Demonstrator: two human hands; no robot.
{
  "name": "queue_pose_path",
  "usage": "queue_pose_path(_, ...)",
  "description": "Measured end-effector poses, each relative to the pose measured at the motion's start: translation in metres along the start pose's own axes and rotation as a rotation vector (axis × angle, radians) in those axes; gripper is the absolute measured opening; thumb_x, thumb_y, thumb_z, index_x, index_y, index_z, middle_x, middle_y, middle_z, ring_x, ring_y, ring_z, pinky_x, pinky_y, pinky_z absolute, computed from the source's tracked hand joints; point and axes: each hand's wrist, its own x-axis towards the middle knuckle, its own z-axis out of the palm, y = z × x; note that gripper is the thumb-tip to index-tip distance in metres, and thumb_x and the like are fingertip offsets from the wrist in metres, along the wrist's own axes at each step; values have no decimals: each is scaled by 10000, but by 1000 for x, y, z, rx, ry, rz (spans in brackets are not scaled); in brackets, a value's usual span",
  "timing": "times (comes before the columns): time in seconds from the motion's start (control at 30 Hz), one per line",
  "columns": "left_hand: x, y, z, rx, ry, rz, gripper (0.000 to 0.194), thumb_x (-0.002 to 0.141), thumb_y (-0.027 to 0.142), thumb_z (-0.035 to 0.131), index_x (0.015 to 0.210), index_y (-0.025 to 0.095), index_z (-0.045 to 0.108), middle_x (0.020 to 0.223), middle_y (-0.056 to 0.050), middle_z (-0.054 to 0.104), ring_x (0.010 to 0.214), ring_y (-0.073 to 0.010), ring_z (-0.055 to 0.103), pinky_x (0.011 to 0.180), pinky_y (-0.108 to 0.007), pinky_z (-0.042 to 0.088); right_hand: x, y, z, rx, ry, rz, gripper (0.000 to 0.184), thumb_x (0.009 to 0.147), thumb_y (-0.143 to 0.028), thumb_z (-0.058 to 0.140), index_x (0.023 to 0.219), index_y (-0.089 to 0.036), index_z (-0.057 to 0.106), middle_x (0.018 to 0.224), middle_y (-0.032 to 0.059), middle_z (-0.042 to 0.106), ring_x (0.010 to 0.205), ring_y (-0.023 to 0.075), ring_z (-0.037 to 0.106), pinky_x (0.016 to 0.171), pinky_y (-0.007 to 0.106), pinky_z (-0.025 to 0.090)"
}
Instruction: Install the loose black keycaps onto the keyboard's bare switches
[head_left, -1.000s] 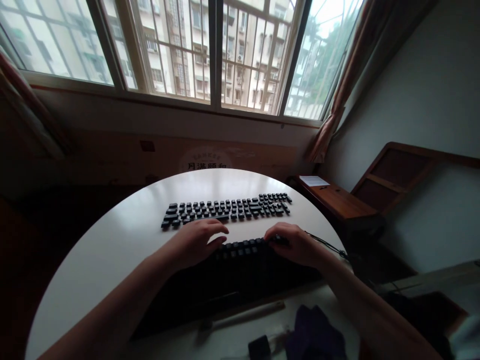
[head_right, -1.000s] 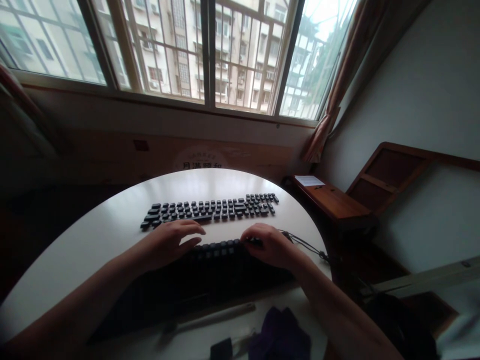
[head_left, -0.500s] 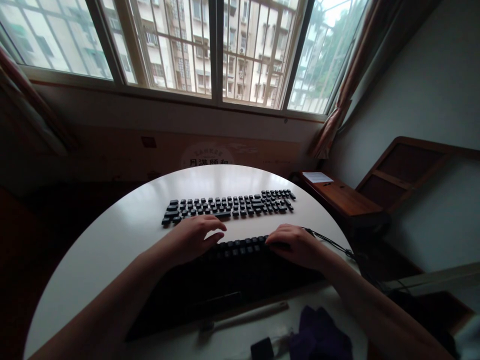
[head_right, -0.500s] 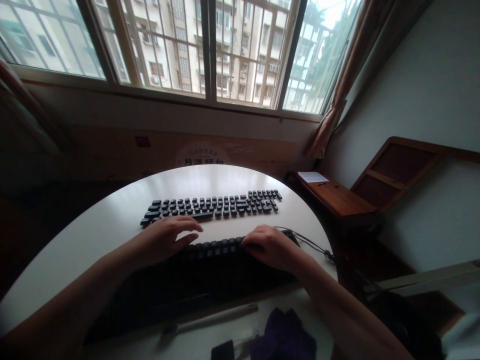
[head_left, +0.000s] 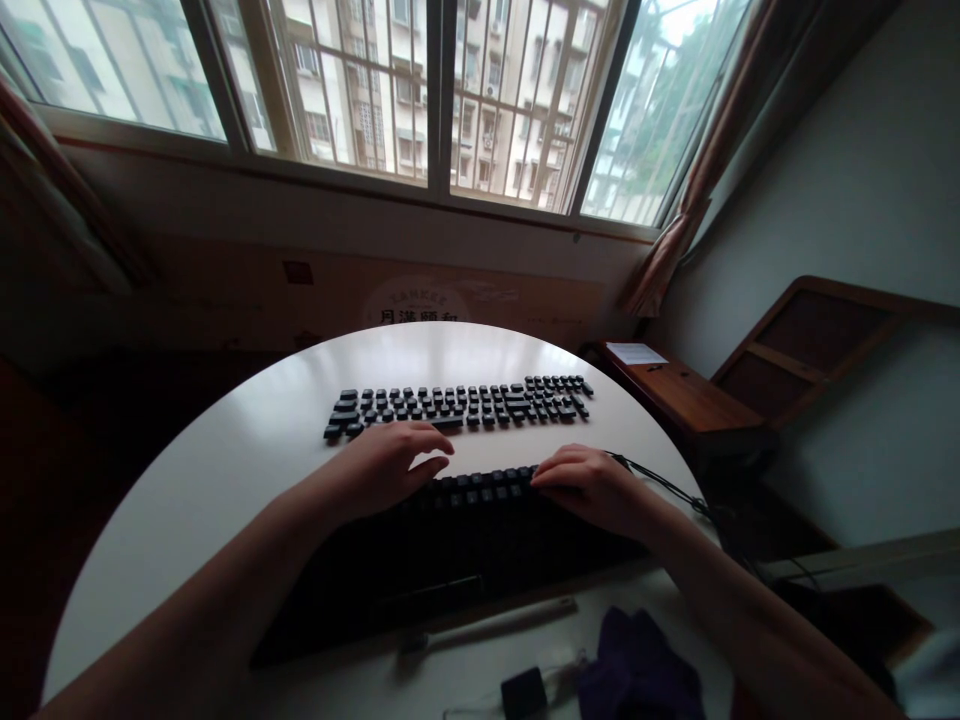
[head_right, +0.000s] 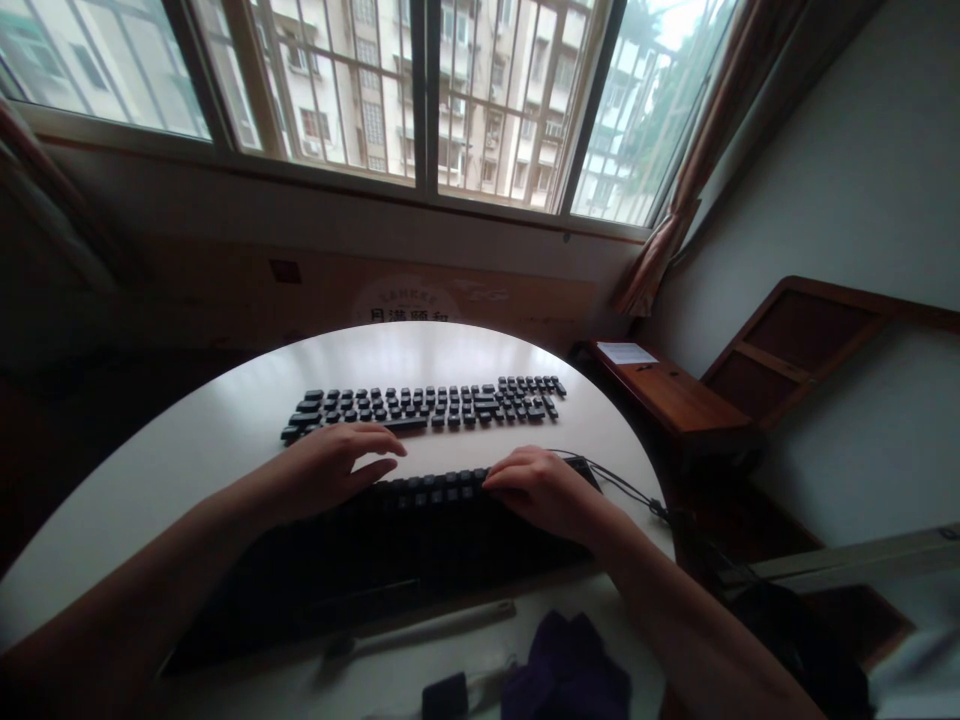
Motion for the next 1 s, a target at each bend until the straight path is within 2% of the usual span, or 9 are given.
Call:
queue_pose_path(0.23,0,2,-1,3,-7,-15,256,935,320,506,1046,241,722,1064,-43,730,915,-212,695,819,-319,535,0,-2,3,-8,-26,-7,176,931,-156,603,1009,-238,737,1014,49,731,913,178,662,843,318,506)
queue_pose_path(0.37,0,1,-1,-4,-9,-8,257,938,325,504,1048,243,721,1066,-41,730,921,-209,693,822,-311,532,2,-8,3,-52,0,47,178,960,-227,582,881,-219,741,943,65,700,861,175,638,770,298,491)
queue_pose_path(0.47,0,0,0,-9,-6,-2,245,936,324,513,1035,244,723,1062,-41,729,911,-203,691,823,-304,526,5,-14,-1,-133,-12,40,208,959,-256,596,808,-229,736,873,44,714,807,173,620,789,333,449)
queue_pose_path(0.6,-1,-1,3,-21,-8,-2,238,940,331,519,1028,245,721,1056,-43,724,916,-206,690,823,-307,523,7,-25,-4,-264,-65,31,133,873,-157,665,866,-257,754,816,23,723,832,196,610,815,375,389)
queue_pose_path(0.77,0,11,2,35,-35,4,221,940,287,526,1052,244,712,1067,-46,716,951,-217,680,846,-331,520,5,-29,-2,-282,-100,60,256,779,-84,671,929,-270,762,811,19,718,850,212,607,800,383,379)
queue_pose_path(0.87,1,30,3,78,-30,72,218,936,248,530,1078,247,695,1118,-50,697,993,-228,661,879,-360,511,3,-15,-5,-223,1,59,291,782,-57,635,926,-272,767,847,17,731,851,207,613,833,394,409)
queue_pose_path(1.0,0,61,16,131,-20,157,298,917,307,582,1207,271,636,1304,-76,618,1184,-295,575,995,-460,459,-1,8,-14,-172,293,110,333,781,-6,547,851,-244,769,833,34,727,827,213,608,807,391,472)
